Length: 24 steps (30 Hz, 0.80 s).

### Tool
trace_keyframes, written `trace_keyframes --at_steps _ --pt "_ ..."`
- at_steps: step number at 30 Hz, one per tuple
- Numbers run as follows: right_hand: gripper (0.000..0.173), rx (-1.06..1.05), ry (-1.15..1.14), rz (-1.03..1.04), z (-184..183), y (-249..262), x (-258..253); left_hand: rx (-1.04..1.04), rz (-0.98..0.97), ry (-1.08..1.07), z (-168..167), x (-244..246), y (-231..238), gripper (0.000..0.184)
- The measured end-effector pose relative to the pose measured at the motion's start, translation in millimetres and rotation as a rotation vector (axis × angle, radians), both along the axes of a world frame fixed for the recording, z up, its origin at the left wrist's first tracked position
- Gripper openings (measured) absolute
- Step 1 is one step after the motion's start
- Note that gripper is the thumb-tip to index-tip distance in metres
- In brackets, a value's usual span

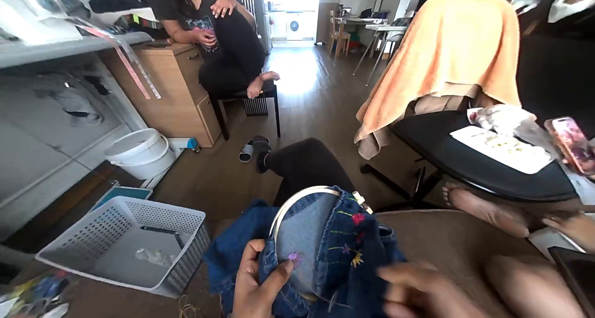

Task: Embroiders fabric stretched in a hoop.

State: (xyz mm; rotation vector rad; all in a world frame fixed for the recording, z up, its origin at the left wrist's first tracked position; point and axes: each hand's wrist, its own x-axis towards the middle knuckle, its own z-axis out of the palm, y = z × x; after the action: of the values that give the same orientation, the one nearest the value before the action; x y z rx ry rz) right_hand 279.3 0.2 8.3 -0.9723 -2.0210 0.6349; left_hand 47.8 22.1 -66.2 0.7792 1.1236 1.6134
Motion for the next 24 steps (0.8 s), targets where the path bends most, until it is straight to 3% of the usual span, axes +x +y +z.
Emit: trace_keyframes --at_steps 2,5,8,14,19,24 --pt "0.025 -0.004 0.007 0.026 -20.5 18.7 -37.0 0.01 -0.006 0.002 -0.7 -1.7 -0.7 0.037" --pt "0.016 0.145 -0.07 -0.115 -43.0 37.4 -67.7 0.029 -0.017 -0.003 -2.6 -2.8 -2.0 0.039" --pt "0.009 0.262 -0.173 -0.19 -53.7 48.9 -75.2 0.049 -0.031 -0.03 -4.3 -3.7 -1.2 0.04" --pt "0.009 0.244 -0.244 -0.167 -52.5 48.6 -71.1 0.076 -0.058 -0.058 -6.9 -4.0 -0.6 0.042" --pt "0.007 0.171 -0.184 -0.095 -52.9 51.3 -65.3 0.068 -0.05 -0.047 -6.7 -2.6 0.2 0.042" --pt "0.01 -0.06 0.108 0.208 -53.2 58.2 -56.2 0.056 -0.044 -0.03 -6.3 -3.2 0.6 0.041"
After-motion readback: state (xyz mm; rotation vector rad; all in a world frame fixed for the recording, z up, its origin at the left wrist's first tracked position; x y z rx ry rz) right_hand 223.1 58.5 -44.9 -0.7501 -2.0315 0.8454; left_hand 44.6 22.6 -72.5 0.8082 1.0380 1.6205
